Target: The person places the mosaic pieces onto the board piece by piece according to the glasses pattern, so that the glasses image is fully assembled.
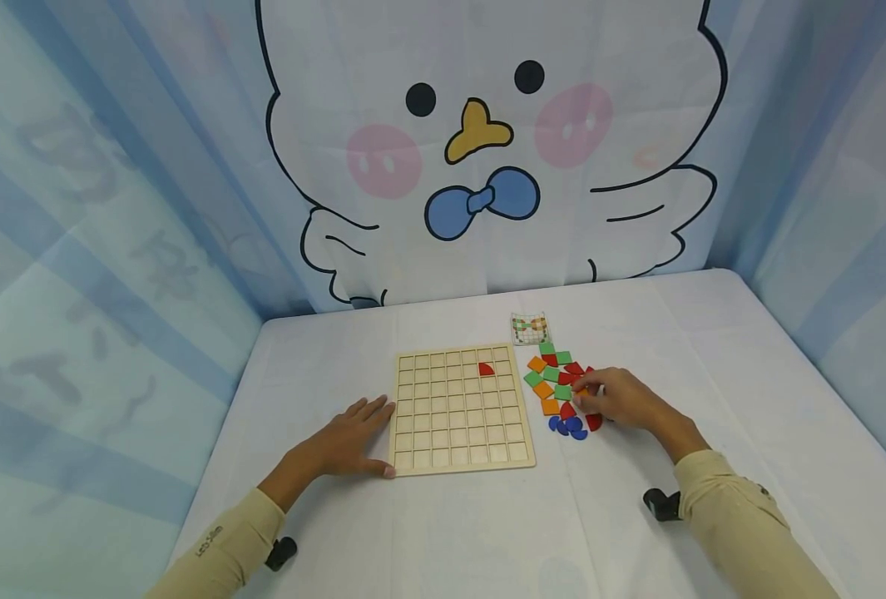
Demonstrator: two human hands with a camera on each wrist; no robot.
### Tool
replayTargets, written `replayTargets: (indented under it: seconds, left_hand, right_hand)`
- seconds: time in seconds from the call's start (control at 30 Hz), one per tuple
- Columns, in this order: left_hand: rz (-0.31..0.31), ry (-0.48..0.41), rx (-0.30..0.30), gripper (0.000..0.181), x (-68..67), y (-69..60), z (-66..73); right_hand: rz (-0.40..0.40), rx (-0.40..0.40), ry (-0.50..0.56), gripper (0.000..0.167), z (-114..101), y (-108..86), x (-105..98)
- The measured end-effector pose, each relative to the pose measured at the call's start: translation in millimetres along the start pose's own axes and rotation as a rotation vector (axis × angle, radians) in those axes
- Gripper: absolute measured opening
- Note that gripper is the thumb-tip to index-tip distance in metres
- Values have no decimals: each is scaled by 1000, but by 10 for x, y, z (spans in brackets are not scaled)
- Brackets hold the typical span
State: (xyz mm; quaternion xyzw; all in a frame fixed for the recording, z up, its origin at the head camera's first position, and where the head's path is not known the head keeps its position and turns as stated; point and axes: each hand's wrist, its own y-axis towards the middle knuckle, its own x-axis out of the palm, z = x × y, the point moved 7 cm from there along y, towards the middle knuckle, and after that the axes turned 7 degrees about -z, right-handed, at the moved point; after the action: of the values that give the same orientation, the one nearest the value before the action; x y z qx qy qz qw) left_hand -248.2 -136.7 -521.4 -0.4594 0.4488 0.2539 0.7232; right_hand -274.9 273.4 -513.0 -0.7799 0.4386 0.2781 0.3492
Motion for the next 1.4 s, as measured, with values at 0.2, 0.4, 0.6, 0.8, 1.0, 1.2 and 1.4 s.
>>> replayTargets:
  seconds: [0.2, 0.4, 0.6, 0.8, 1.0, 1.2, 1.4]
  left_hand:
    - [-6, -15, 0, 110, 10, -10, 8]
    - [-4, -21, 2, 110, 14, -8, 9]
    - [-12, -41, -7, 111, 31, 15, -5]
    - [-28, -69, -31, 111, 42, 34, -28]
    - [-49, -87, -54, 111, 16, 30, -21]
    - [-55, -91, -57, 112, 9, 38, -8]
    - [-67, -115, -65, 113, 20, 42, -12]
  right_hand:
    - [2, -10, 83, 34, -31, 14, -27]
    - [-9, -10, 132, 37, -118, 52, -33]
    - [3, -11, 159, 36, -217, 149, -35]
    - [16, -111, 189, 32, -384, 264, -33]
    - [30, -132, 216, 31, -528, 378, -7]
    - [34, -113, 240, 30, -583, 478, 35]
    - [12, -106, 248, 33, -609, 562, 110]
